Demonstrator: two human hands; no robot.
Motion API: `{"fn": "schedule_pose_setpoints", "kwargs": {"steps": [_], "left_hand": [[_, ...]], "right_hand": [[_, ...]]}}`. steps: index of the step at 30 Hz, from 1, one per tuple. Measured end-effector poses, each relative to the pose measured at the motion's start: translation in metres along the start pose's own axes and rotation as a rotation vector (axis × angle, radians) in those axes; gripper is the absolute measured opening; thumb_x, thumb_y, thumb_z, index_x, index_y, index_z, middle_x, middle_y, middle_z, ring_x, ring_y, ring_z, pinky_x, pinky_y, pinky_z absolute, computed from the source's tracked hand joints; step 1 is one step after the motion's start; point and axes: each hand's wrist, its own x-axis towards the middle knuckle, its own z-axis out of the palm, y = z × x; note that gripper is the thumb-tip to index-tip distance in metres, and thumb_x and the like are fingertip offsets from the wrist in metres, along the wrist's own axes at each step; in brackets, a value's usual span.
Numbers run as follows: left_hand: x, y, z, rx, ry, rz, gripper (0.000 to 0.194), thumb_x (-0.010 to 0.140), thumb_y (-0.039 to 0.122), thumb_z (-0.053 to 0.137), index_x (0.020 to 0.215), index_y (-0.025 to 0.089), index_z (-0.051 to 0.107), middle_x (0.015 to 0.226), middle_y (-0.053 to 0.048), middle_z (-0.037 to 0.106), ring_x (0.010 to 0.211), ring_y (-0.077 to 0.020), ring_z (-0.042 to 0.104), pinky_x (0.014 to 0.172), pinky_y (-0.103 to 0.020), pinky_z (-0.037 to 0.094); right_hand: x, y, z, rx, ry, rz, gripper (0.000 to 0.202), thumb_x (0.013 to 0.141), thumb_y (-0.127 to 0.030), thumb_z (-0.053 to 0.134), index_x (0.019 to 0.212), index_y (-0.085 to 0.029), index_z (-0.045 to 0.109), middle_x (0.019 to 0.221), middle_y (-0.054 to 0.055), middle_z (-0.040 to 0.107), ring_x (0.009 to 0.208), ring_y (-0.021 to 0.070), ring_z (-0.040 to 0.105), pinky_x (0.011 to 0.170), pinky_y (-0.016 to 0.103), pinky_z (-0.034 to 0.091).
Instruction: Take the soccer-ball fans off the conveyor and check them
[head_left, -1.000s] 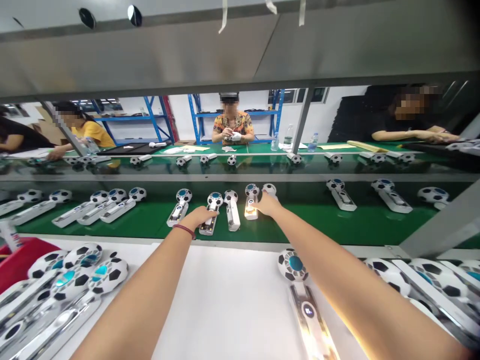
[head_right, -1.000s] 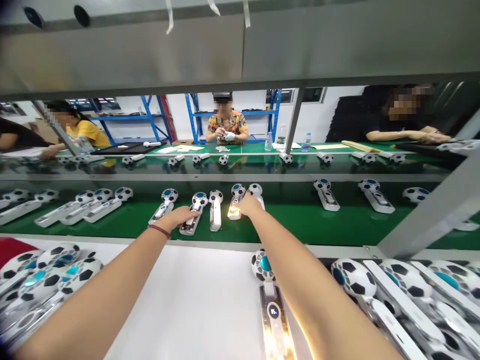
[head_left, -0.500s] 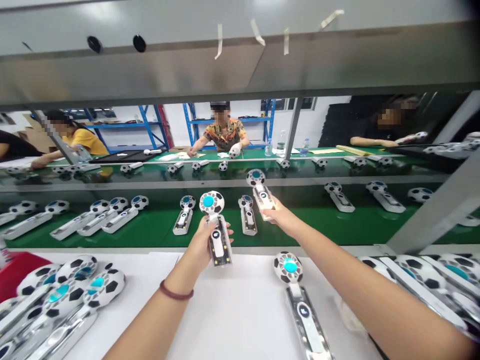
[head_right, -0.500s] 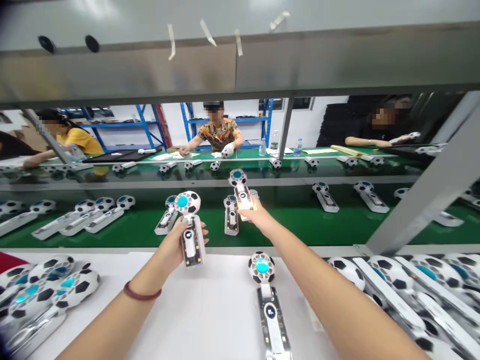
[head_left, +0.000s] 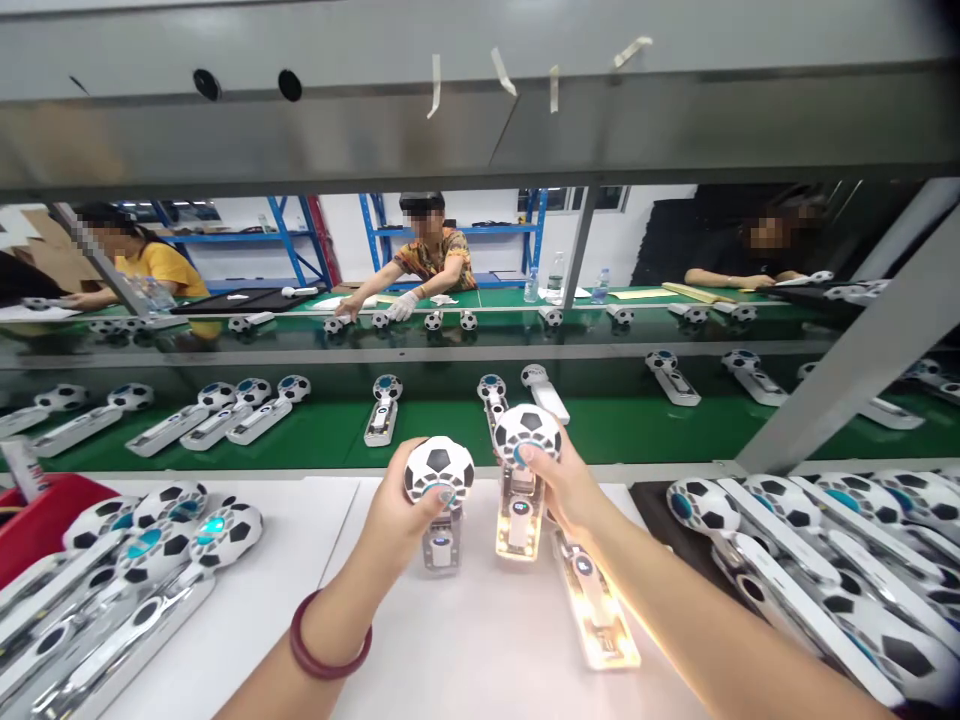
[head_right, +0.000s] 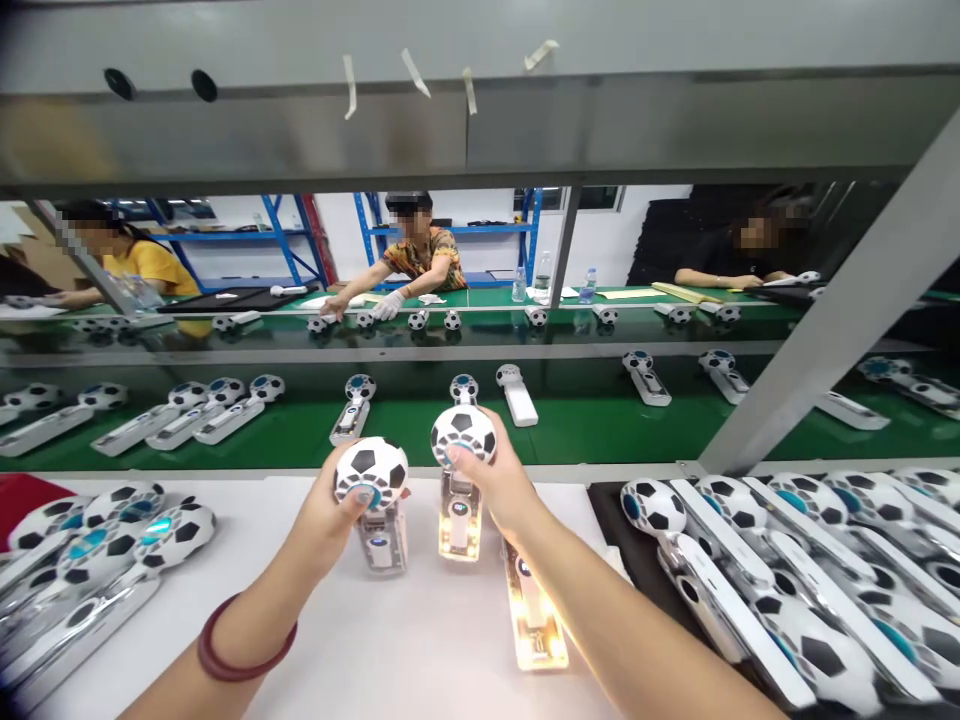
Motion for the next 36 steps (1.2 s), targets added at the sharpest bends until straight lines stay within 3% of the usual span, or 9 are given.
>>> {"fn": "schedule_pose_setpoints", "kwargs": {"steps": [4,7,9,12,15,18,22,28,36], "left_hand": [[-0.014,-0.034,-0.012,0.015,0.099,-0.037,0.075,0.058,0.041,0.078,0.118,0.023,0.036,0.115,-0.011,0.055,0.101,-0.0266,0.056,0.084,-0.035,0.046],[-0.025,-0.055,-0.017,-0.063,-0.008,-0.216,0.060,0.064,0.037,0.074,0.110,0.022,0.040,0.118,-0.014,0.054,0.106,-0.0273,0.055,0.083,-0.037,0.046],[-0.029,-0.061,-0.020,-0.150,-0.083,-0.280,0.054,0.067,0.037,0.072,0.108,0.021,0.040,0.112,-0.014,0.057,0.097,-0.0272,0.059,0.076,-0.038,0.049],[-0.030,-0.058,-0.021,-0.271,-0.092,-0.316,0.051,0.068,0.034,0.071,0.106,0.022,0.039,0.097,-0.008,0.059,0.080,-0.0229,0.062,0.070,-0.037,0.050],[-0.030,-0.052,-0.020,-0.324,-0.094,-0.379,0.049,0.068,0.032,0.071,0.103,0.023,0.039,0.089,-0.003,0.058,0.071,-0.0191,0.061,0.069,-0.037,0.050],[-0.031,-0.049,-0.018,-0.291,-0.115,-0.426,0.045,0.069,0.031,0.070,0.101,0.022,0.039,0.087,-0.003,0.057,0.066,-0.0171,0.059,0.064,-0.033,0.049],[-0.033,-0.047,-0.017,-0.269,-0.119,-0.432,0.043,0.072,0.030,0.067,0.104,0.022,0.038,0.088,-0.004,0.057,0.069,-0.0178,0.059,0.063,-0.032,0.048],[-0.032,-0.045,-0.018,-0.281,-0.119,-0.454,0.047,0.069,0.031,0.070,0.103,0.023,0.039,0.089,-0.004,0.057,0.070,-0.0196,0.060,0.063,-0.033,0.047],[-0.034,-0.043,-0.017,-0.256,-0.105,-0.445,0.048,0.069,0.032,0.070,0.106,0.023,0.041,0.087,-0.004,0.058,0.073,-0.0195,0.059,0.063,-0.032,0.047]], "right_hand": [[-0.021,0.023,-0.005,-0.164,0.008,0.090,0.072,0.059,-0.035,0.075,0.119,-0.029,0.035,0.107,0.002,0.056,0.096,0.0192,0.055,0.087,0.034,0.042],[-0.031,0.040,-0.007,-0.291,-0.033,0.240,0.071,0.064,-0.035,0.072,0.122,-0.026,0.033,0.110,0.005,0.056,0.101,0.0216,0.054,0.092,0.038,0.039],[-0.035,0.047,-0.005,-0.233,-0.065,0.324,0.063,0.069,-0.036,0.068,0.121,-0.025,0.034,0.104,0.005,0.058,0.099,0.0228,0.056,0.092,0.040,0.040],[-0.038,0.050,0.000,-0.012,-0.057,0.446,0.057,0.069,-0.036,0.067,0.115,-0.025,0.036,0.088,0.002,0.060,0.088,0.0242,0.062,0.084,0.043,0.044],[-0.038,0.045,0.001,0.151,-0.077,0.501,0.063,0.063,-0.028,0.071,0.113,-0.026,0.033,0.079,-0.002,0.059,0.083,0.0245,0.064,0.080,0.041,0.046],[-0.039,0.039,0.000,0.135,-0.138,0.505,0.071,0.057,-0.016,0.071,0.116,-0.027,0.033,0.083,-0.001,0.061,0.086,0.0239,0.063,0.082,0.039,0.044],[-0.040,0.037,0.000,0.126,-0.232,0.474,0.075,0.060,-0.014,0.070,0.122,-0.027,0.031,0.092,0.001,0.062,0.091,0.0224,0.061,0.087,0.040,0.042],[-0.040,0.038,0.000,0.156,-0.255,0.486,0.073,0.061,-0.016,0.073,0.122,-0.027,0.033,0.100,0.002,0.059,0.095,0.0240,0.060,0.089,0.042,0.041],[-0.039,0.038,0.001,0.165,-0.227,0.493,0.078,0.056,-0.014,0.074,0.121,-0.026,0.033,0.094,0.001,0.059,0.093,0.0246,0.060,0.088,0.042,0.041]]}}
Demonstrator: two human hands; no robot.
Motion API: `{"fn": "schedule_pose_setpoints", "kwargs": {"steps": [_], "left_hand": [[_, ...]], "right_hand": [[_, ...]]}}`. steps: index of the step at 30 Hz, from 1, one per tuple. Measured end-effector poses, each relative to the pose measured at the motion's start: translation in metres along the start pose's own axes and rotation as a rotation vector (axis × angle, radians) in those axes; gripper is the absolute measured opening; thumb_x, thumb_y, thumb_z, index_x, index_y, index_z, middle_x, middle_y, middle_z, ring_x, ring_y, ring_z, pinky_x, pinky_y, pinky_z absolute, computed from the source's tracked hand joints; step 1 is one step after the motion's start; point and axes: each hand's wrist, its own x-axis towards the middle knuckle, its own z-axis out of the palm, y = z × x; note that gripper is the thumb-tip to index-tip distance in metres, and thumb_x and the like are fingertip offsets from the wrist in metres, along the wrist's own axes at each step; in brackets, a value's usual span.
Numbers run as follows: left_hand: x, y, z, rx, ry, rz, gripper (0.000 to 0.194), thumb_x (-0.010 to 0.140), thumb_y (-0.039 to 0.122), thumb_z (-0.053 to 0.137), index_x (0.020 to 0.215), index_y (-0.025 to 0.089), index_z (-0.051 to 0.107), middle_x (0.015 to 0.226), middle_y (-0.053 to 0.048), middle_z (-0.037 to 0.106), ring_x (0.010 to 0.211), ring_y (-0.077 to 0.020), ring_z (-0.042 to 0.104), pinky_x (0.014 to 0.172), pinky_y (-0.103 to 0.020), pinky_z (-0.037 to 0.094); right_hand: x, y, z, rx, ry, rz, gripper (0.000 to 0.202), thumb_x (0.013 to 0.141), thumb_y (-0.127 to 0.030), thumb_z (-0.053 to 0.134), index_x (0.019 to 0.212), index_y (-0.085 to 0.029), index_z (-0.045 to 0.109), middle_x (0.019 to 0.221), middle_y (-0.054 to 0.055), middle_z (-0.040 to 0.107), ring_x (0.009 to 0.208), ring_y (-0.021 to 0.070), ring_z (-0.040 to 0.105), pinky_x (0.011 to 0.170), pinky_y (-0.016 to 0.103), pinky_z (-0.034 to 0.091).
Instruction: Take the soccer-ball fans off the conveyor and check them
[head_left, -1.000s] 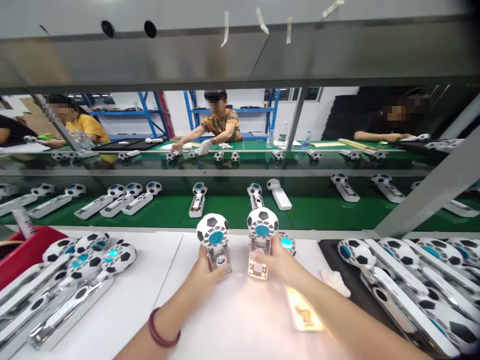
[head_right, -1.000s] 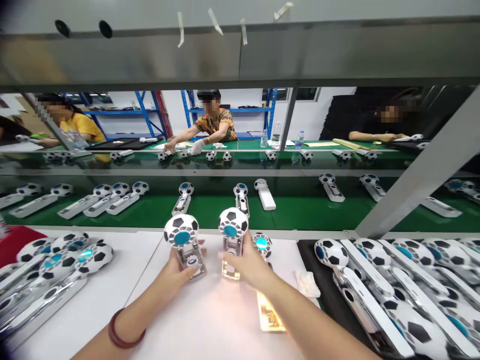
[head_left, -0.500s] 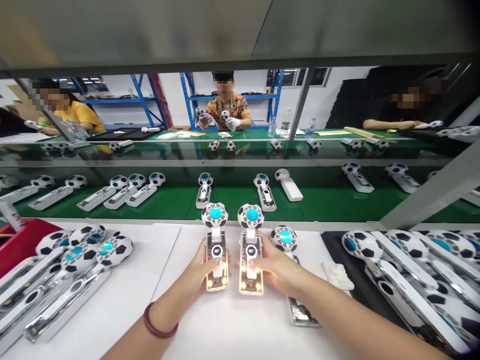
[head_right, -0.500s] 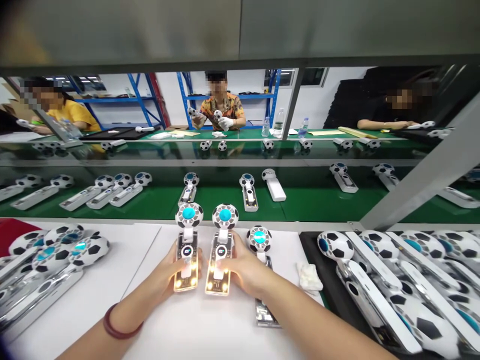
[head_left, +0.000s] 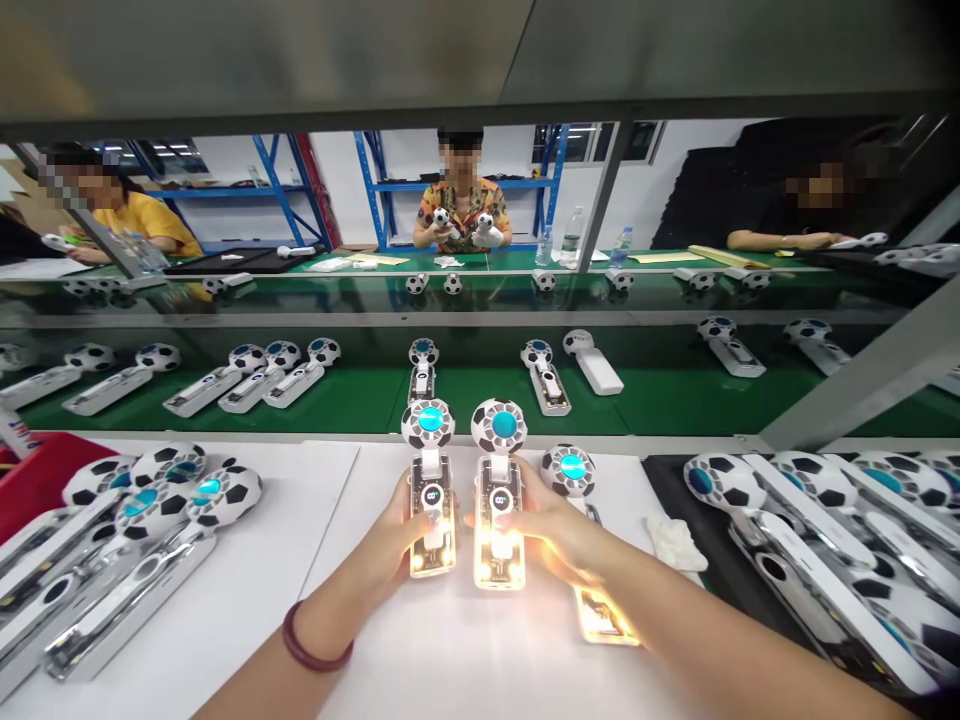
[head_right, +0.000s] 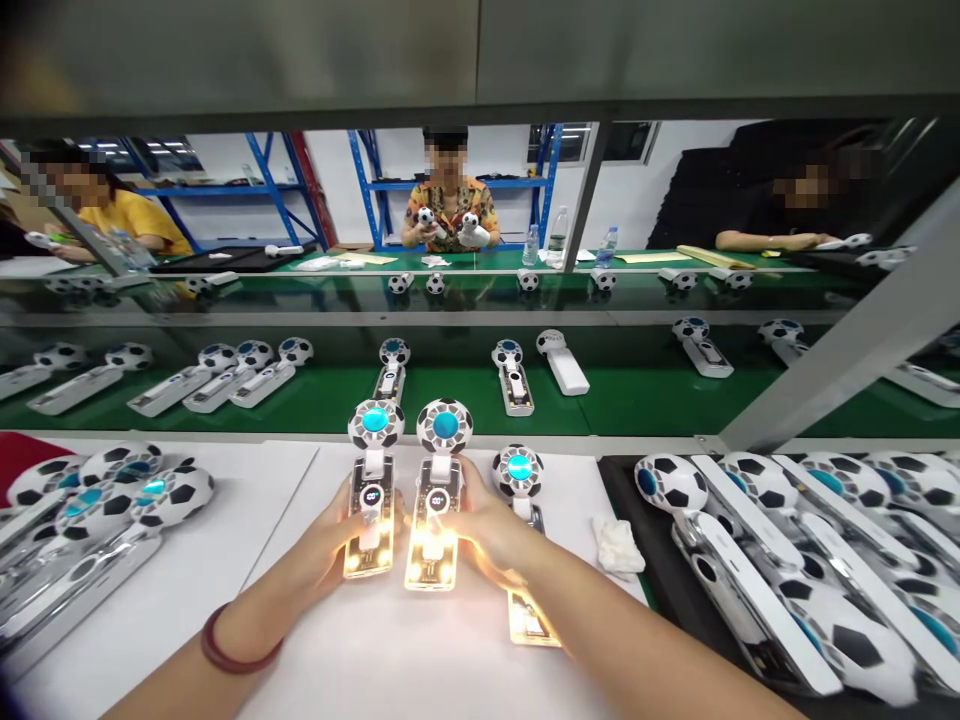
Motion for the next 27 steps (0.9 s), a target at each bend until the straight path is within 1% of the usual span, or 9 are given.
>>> {"fn": "schedule_pose_setpoints", "kwargs": {"steps": [2,5,8,10,12,18,24,27], "left_hand": [[-0.0005,-0.0001,0.0007,0.000,0.013,0.006,0.046,0.069,0.034,0.070,0.105,0.023,0.043,0.088,-0.004,0.058,0.076,-0.0205,0.059,0.067,-0.033,0.047],[-0.0013,0.0003,0.0020,0.002,0.031,0.003,0.045,0.069,0.033,0.069,0.106,0.023,0.044,0.090,-0.004,0.058,0.078,-0.0211,0.059,0.068,-0.034,0.047],[-0.0016,0.0006,0.0026,-0.009,0.006,0.003,0.050,0.068,0.030,0.070,0.109,0.024,0.042,0.091,-0.005,0.057,0.079,-0.0226,0.059,0.067,-0.036,0.047],[-0.0015,0.0004,0.0021,-0.029,-0.030,0.013,0.050,0.069,0.032,0.069,0.109,0.024,0.040,0.093,-0.005,0.056,0.081,-0.0234,0.059,0.070,-0.038,0.048],[-0.0012,-0.0002,0.0010,-0.042,-0.057,0.014,0.048,0.071,0.032,0.068,0.109,0.024,0.039,0.092,-0.005,0.056,0.081,-0.0230,0.059,0.071,-0.039,0.048],[0.0005,-0.0021,-0.0026,-0.057,-0.077,0.021,0.046,0.071,0.030,0.068,0.107,0.023,0.040,0.091,-0.005,0.056,0.080,-0.0217,0.058,0.069,-0.036,0.048],[0.0008,-0.0022,-0.0013,-0.033,-0.063,0.029,0.047,0.072,0.030,0.067,0.108,0.022,0.038,0.092,-0.006,0.055,0.082,-0.0229,0.058,0.070,-0.038,0.049],[0.0003,-0.0019,-0.0006,-0.043,-0.050,0.022,0.053,0.069,0.030,0.070,0.110,0.023,0.037,0.094,-0.006,0.055,0.083,-0.0232,0.058,0.070,-0.038,0.050]], "right_hand": [[-0.0007,0.0000,0.0010,0.021,0.000,0.011,0.078,0.056,-0.015,0.074,0.120,-0.026,0.031,0.091,0.001,0.059,0.092,0.0247,0.060,0.086,0.041,0.041],[-0.0014,0.0010,0.0015,0.006,-0.010,-0.001,0.077,0.056,-0.014,0.073,0.120,-0.025,0.031,0.094,0.002,0.059,0.092,0.0243,0.060,0.086,0.040,0.041],[-0.0018,0.0029,0.0015,0.018,-0.027,0.009,0.076,0.059,-0.013,0.072,0.120,-0.026,0.030,0.096,0.002,0.059,0.091,0.0226,0.061,0.085,0.039,0.041],[-0.0019,0.0039,0.0015,0.060,-0.048,-0.002,0.072,0.061,-0.012,0.070,0.119,-0.027,0.030,0.094,0.000,0.058,0.091,0.0211,0.060,0.084,0.038,0.042],[-0.0017,0.0046,0.0014,0.077,-0.064,-0.010,0.070,0.061,-0.012,0.070,0.118,-0.027,0.031,0.093,0.000,0.058,0.092,0.0217,0.060,0.083,0.038,0.042],[-0.0002,0.0068,-0.0010,0.067,-0.039,-0.006,0.073,0.060,-0.012,0.070,0.119,-0.027,0.031,0.091,0.000,0.059,0.092,0.0230,0.061,0.083,0.038,0.042],[-0.0001,0.0064,-0.0013,0.078,-0.066,-0.006,0.068,0.063,-0.010,0.068,0.118,-0.026,0.032,0.093,0.000,0.058,0.091,0.0212,0.061,0.084,0.038,0.043],[-0.0005,0.0064,-0.0006,0.075,-0.077,-0.004,0.069,0.064,-0.011,0.069,0.120,-0.026,0.031,0.095,0.001,0.058,0.090,0.0212,0.061,0.083,0.039,0.043]]}}
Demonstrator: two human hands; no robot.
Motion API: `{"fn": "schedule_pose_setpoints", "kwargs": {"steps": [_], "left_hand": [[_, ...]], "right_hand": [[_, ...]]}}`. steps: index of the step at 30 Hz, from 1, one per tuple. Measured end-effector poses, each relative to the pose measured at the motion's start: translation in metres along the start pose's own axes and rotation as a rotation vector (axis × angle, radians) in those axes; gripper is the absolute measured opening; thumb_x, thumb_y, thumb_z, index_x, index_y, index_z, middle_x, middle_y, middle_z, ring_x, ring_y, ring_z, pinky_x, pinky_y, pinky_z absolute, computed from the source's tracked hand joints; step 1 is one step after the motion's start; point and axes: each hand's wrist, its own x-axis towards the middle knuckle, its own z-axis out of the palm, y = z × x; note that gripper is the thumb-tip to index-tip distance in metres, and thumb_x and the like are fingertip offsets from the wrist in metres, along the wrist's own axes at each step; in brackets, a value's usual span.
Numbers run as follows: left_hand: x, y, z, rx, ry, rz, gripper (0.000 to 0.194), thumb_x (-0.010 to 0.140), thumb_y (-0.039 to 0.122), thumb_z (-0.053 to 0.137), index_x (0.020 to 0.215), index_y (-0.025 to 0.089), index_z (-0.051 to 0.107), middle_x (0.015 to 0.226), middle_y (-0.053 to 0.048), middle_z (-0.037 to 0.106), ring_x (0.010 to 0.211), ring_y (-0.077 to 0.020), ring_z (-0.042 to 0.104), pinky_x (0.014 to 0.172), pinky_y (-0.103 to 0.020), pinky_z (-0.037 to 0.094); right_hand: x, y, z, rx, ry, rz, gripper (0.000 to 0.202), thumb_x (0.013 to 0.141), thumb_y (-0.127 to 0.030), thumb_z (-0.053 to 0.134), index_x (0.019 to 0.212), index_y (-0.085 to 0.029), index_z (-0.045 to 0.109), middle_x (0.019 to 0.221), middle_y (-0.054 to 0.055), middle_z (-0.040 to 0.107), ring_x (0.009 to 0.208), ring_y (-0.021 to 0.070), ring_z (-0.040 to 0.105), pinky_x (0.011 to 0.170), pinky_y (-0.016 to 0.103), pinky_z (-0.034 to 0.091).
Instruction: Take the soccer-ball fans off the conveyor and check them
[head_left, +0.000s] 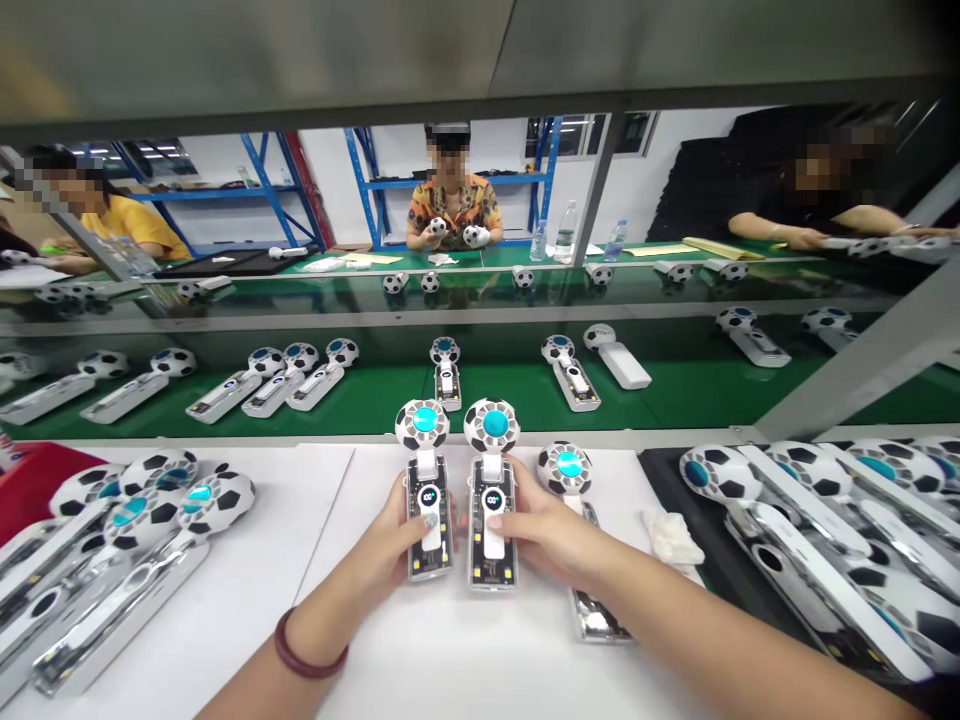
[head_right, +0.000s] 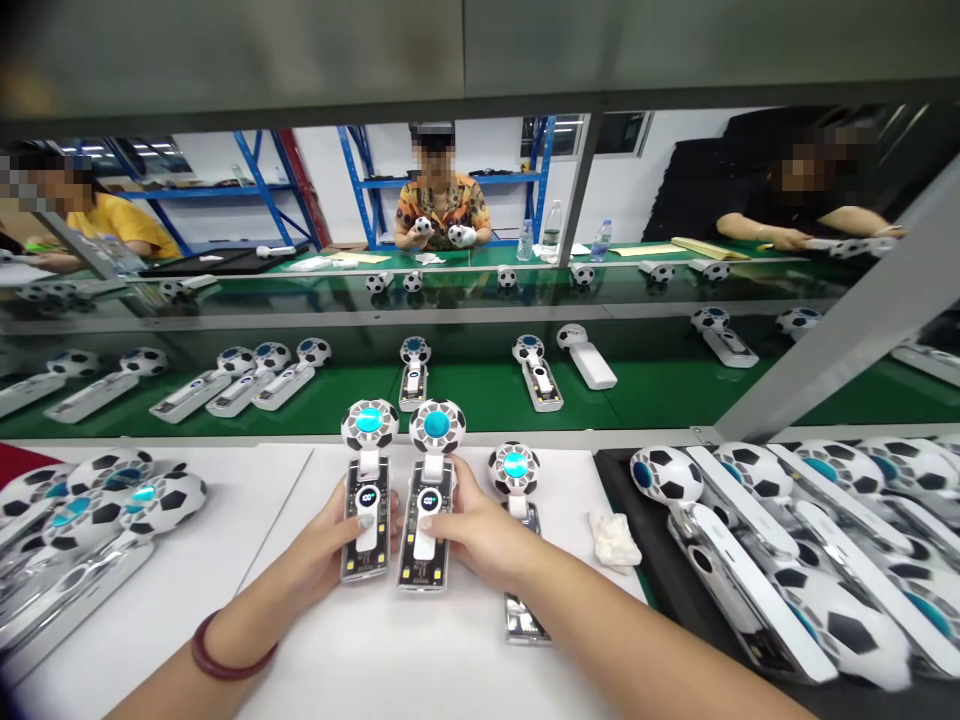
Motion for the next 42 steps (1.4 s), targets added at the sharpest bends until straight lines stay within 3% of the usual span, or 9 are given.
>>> {"fn": "schedule_pose_setpoints", "kwargs": {"steps": [15,20,26,29,37,42], "left_hand": [[0.001,0.000,-0.001,0.013,-0.016,-0.002,0.055,0.067,0.028,0.072,0.109,0.022,0.037,0.094,-0.006,0.055,0.083,-0.0226,0.059,0.070,-0.036,0.049],[0.001,0.000,-0.001,-0.016,-0.018,-0.005,0.047,0.068,0.026,0.070,0.105,0.022,0.040,0.092,-0.005,0.055,0.081,-0.0217,0.058,0.070,-0.037,0.049],[0.001,0.003,-0.003,-0.053,-0.022,0.018,0.043,0.071,0.024,0.067,0.105,0.023,0.041,0.091,-0.005,0.056,0.078,-0.0204,0.058,0.070,-0.035,0.048],[0.001,0.003,-0.004,-0.063,-0.004,0.032,0.041,0.071,0.024,0.066,0.105,0.022,0.043,0.092,-0.005,0.056,0.077,-0.0198,0.058,0.069,-0.034,0.048],[-0.005,0.008,-0.001,-0.096,-0.018,0.030,0.046,0.067,0.027,0.071,0.104,0.021,0.045,0.096,-0.006,0.056,0.080,-0.0201,0.057,0.070,-0.035,0.050],[-0.015,0.017,0.014,-0.002,0.046,0.193,0.053,0.065,0.029,0.075,0.108,0.025,0.045,0.102,-0.006,0.057,0.085,-0.0223,0.060,0.076,-0.040,0.051]], "right_hand": [[0.001,0.002,0.000,-0.077,0.000,-0.043,0.074,0.064,-0.016,0.073,0.123,-0.025,0.030,0.096,0.003,0.061,0.087,0.0213,0.062,0.086,0.042,0.044],[0.001,0.001,0.001,-0.071,0.063,-0.032,0.077,0.061,-0.018,0.075,0.123,-0.026,0.030,0.091,0.001,0.061,0.088,0.0227,0.062,0.086,0.042,0.044],[0.001,0.004,-0.004,-0.117,0.122,-0.021,0.104,0.063,-0.022,0.076,0.139,-0.031,0.006,0.105,0.006,0.057,0.093,0.0221,0.060,0.091,0.043,0.042],[0.000,0.004,-0.006,-0.239,0.137,-0.034,0.107,0.067,-0.025,0.074,0.139,-0.036,-0.004,0.106,0.005,0.056,0.096,0.0220,0.059,0.090,0.045,0.041],[-0.008,-0.001,0.009,-0.380,0.164,-0.121,0.097,0.075,-0.024,0.066,0.137,-0.042,-0.006,0.126,0.009,0.043,0.104,0.0202,0.055,0.091,0.042,0.042],[-0.015,-0.002,0.019,-0.274,0.094,-0.280,0.104,0.072,-0.025,0.069,0.135,-0.042,-0.012,0.127,0.006,0.044,0.106,0.0202,0.053,0.093,0.042,0.040]]}}
